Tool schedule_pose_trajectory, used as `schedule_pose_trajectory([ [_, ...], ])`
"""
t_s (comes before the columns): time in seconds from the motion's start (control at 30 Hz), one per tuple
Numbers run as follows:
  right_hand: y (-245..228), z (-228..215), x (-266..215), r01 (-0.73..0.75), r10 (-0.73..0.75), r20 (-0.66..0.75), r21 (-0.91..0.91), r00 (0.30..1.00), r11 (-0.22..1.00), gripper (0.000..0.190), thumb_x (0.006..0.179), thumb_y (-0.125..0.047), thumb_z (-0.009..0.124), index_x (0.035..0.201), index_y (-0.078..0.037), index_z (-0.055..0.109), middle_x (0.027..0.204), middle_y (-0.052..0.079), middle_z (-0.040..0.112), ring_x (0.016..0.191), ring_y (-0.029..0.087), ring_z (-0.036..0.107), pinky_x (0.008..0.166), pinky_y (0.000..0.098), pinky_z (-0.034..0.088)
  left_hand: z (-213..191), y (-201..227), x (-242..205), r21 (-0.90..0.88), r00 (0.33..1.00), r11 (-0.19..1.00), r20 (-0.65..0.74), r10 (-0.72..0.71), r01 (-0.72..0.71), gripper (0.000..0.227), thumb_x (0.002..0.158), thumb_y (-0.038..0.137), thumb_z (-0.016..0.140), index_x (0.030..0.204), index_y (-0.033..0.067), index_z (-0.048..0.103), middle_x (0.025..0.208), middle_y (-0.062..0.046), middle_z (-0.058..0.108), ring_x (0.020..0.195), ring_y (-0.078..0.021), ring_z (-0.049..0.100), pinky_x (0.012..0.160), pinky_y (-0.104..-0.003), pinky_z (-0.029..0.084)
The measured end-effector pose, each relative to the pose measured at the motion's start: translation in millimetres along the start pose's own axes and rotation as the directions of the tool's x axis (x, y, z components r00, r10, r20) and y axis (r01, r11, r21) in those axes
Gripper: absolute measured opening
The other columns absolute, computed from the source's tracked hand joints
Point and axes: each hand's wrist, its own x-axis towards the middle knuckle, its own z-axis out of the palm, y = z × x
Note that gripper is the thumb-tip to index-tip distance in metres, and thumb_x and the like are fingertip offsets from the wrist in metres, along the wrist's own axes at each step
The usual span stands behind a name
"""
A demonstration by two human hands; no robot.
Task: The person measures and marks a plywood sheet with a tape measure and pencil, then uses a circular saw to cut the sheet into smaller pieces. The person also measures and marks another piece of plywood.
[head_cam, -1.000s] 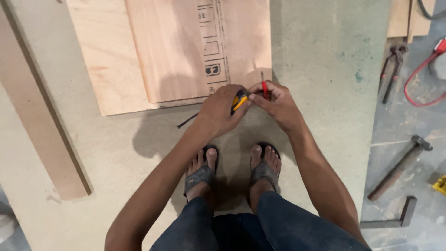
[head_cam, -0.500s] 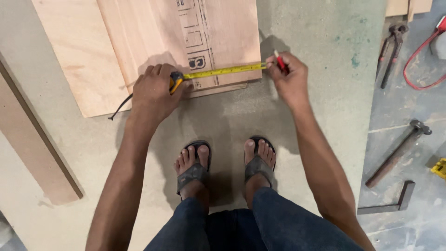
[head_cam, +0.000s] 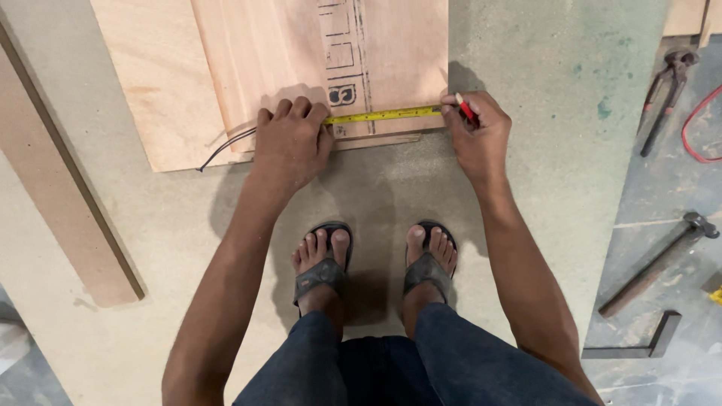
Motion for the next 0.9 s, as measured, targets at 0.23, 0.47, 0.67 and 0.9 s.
schedule_pose_trajectory([
  [0.23, -4.0, -1.8, -0.8, 0.006, -0.006, 0.006, -0.044, 1.0, 0.999, 0.014, 0.099, 0.003, 0.078, 0.112, 0.0, 0.074, 0.099, 0.002, 0.067, 0.079, 0.004, 0.051, 0.068, 0.0205, 0.043, 14.1, 1.4, 1.7, -0.007, 0.996, 1.0, -0.091, -0.017, 0.017, 0.019, 0.095, 0.028, 0.073, 0.099, 0.0092, 0.072, 0.092, -0.013, 0.07, 0.088, -0.0319, 0.067, 0.08, -0.047, 0.048],
  [0.47, 8.9, -14.3, 5.2, -0.024, 0.025, 0.009, -0.149, 1.0, 0.989, 0.016, 0.105, 0.002, 0.066, 0.12, -0.001, 0.072, 0.101, 0.001, 0.071, 0.077, 0.003, 0.057, 0.065, 0.0202, 0.047, 9.7, 3.1, 2.9, -0.051, 0.995, 0.997, -0.072, -0.07, 0.066, 0.015, 0.093, 0.025, 0.074, 0.094, 0.0101, 0.074, 0.088, -0.011, 0.07, 0.085, -0.0306, 0.067, 0.078, -0.046, 0.048],
  [0.67, 14.2, -38.5, 8.4, 0.076, -0.078, 0.134, 0.02, 0.988, 0.997, 0.038, 0.108, 0.014, 0.048, 0.142, 0.004, 0.063, 0.116, 0.011, 0.068, 0.093, 0.013, 0.061, 0.08, 0.0257, 0.054, 8.6, 3.9, 4.2, -0.048, 0.995, 0.996, -0.063, -0.08, 0.077, 0.016, 0.092, 0.027, 0.073, 0.094, 0.011, 0.075, 0.088, -0.01, 0.07, 0.084, -0.0299, 0.067, 0.078, -0.046, 0.048],
  [0.9, -8.5, -43.7, 21.5, -0.249, 0.226, 0.105, 0.429, 0.969, 0.868, 0.037, 0.1, 0.012, 0.048, 0.132, 0.001, 0.061, 0.109, 0.015, 0.074, 0.084, 0.02, 0.075, 0.071, 0.0304, 0.063, 5.5, 3.5, 5.9, -0.065, 0.993, 0.991, 0.009, -0.116, 0.116, 0.018, 0.092, 0.029, 0.071, 0.097, 0.0118, 0.075, 0.091, -0.011, 0.07, 0.088, -0.0301, 0.068, 0.081, -0.047, 0.048],
])
